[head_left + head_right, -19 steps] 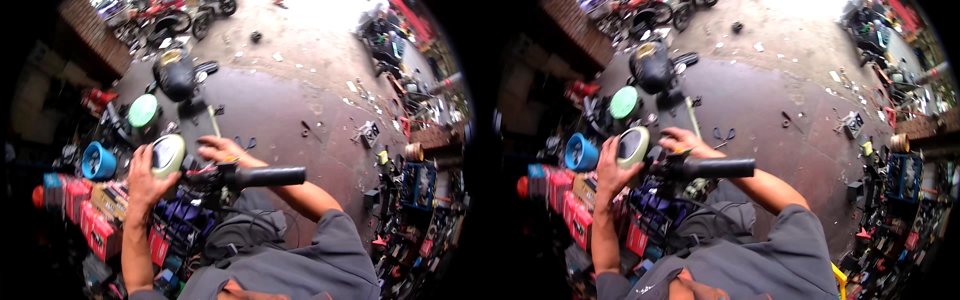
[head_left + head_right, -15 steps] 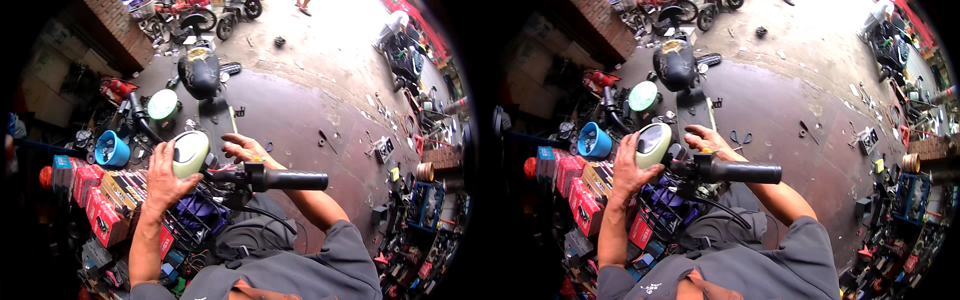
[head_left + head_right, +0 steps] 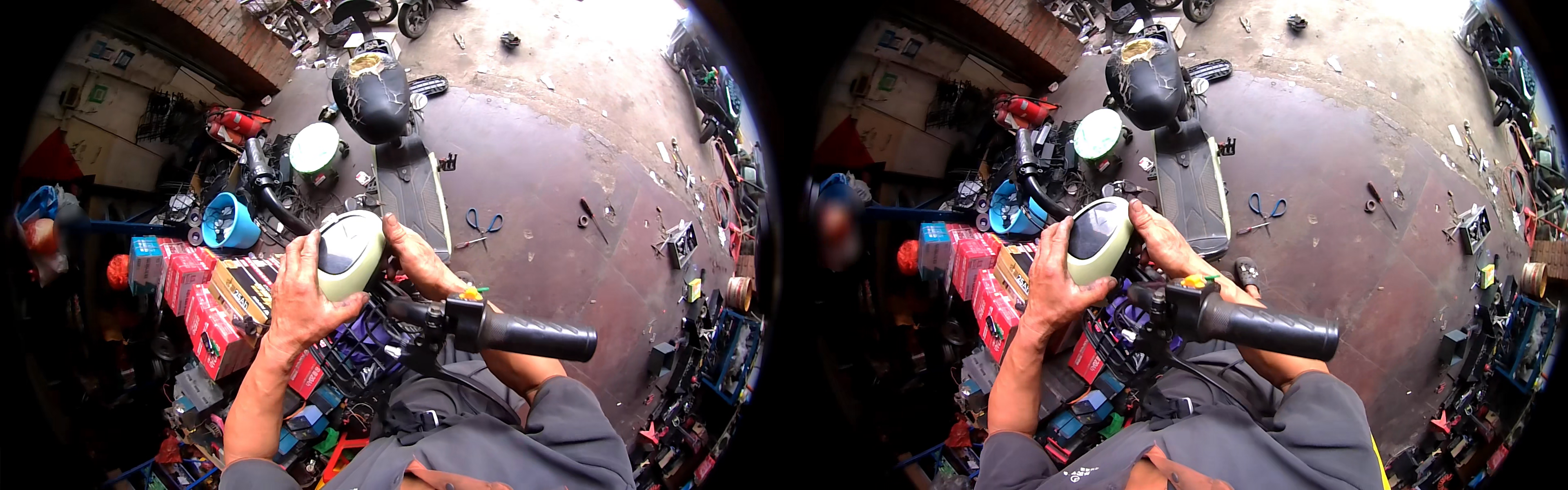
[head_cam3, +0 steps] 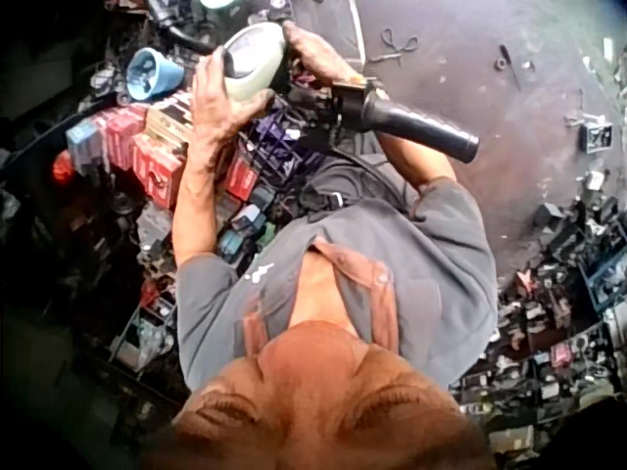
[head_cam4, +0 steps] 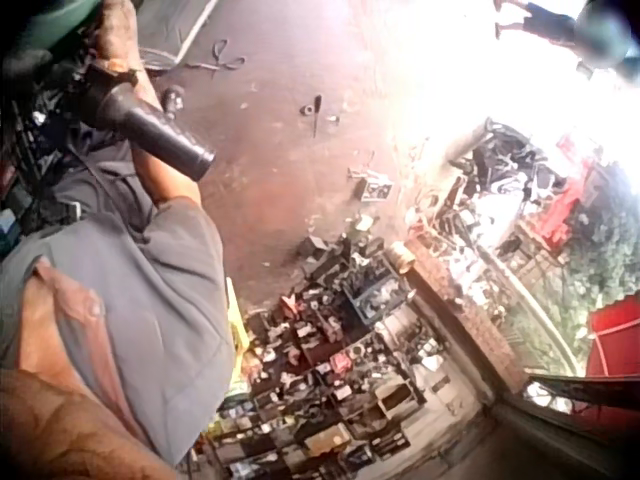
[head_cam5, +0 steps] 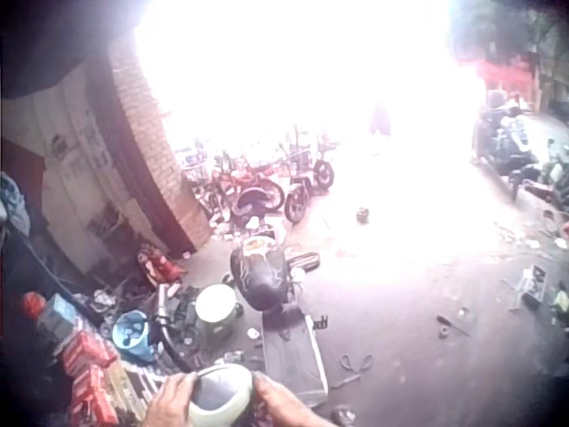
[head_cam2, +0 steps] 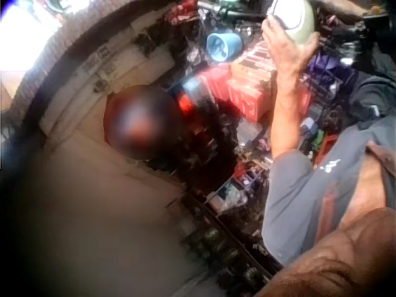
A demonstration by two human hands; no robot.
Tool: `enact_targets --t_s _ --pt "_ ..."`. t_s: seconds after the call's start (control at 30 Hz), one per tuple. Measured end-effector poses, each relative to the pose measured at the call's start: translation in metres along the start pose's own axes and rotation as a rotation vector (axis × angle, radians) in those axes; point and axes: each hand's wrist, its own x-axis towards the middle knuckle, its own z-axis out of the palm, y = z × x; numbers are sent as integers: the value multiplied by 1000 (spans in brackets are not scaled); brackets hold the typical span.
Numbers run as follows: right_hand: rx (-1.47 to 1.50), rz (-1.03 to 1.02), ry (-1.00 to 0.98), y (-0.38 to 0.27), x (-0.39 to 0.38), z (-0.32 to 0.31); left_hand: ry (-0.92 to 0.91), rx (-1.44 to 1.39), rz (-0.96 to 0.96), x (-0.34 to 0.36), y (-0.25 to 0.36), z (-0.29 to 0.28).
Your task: The person assembles the headlight and instrument cluster housing of a motorcycle by hand, fitting the internal components and wires into the casing and then snapping the lens cover into place.
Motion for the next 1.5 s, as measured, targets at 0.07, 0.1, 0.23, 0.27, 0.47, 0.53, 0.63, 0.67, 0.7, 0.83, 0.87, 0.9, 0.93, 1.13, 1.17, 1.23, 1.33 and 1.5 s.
enact_targets --t_s 0.07,0.1,0.23,0.27,0.47,0.53,0.63,0.67,0.7,0.83,0.87,0.9,0.93,1.13,1.17,1.23,1.33,1.5 --pt "-68 -162 56 9 6 6 -24 32 29 6 5 -3" --pt "-94 -245 76 12 8 11 -24 40 45 7 4 -4" --pt "-218 -154 125 3 0 20 -38 16 32 8 4 -5" --pt "-212 -166 121 3 2 19 -25 24 43 7 3 -3" --pt "-186 -147 143 4 2 22 -127 17 39 17 5 -8" --pt "-161 -168 166 8 4 24 -107 -18 57 15 -4 -5" --pt "-115 -205 185 13 5 24 -108 -557 -236 16 -24 0" --pt "-115 -193 168 8 4 25 -128 -718 -363 21 -37 3" --pt "-124 -182 164 6 4 25 -169 -1092 -545 21 -33 6" --pt "-122 -230 173 7 9 25 -289 -1203 -678 32 -45 4" --pt "-64 -232 166 12 9 28 -258 -1185 -703 31 -45 6" --pt "-47 -237 165 12 9 29 -240 -1206 -751 32 -47 9" --pt "-30 -242 164 12 9 29 -221 -1226 -799 35 -51 13" --pt "-83 -232 153 8 5 26 -265 -1307 -850 46 -45 8" --pt "-64 -233 146 7 5 27 -270 -1321 -834 46 -45 9" --pt "-29 -232 130 5 5 28 -276 -1350 -804 44 -49 12" --pt "32 -223 84 6 5 28 -265 -1375 -788 44 -52 14" --pt "95 -215 52 9 5 29 -259 -1351 -741 43 -53 13"
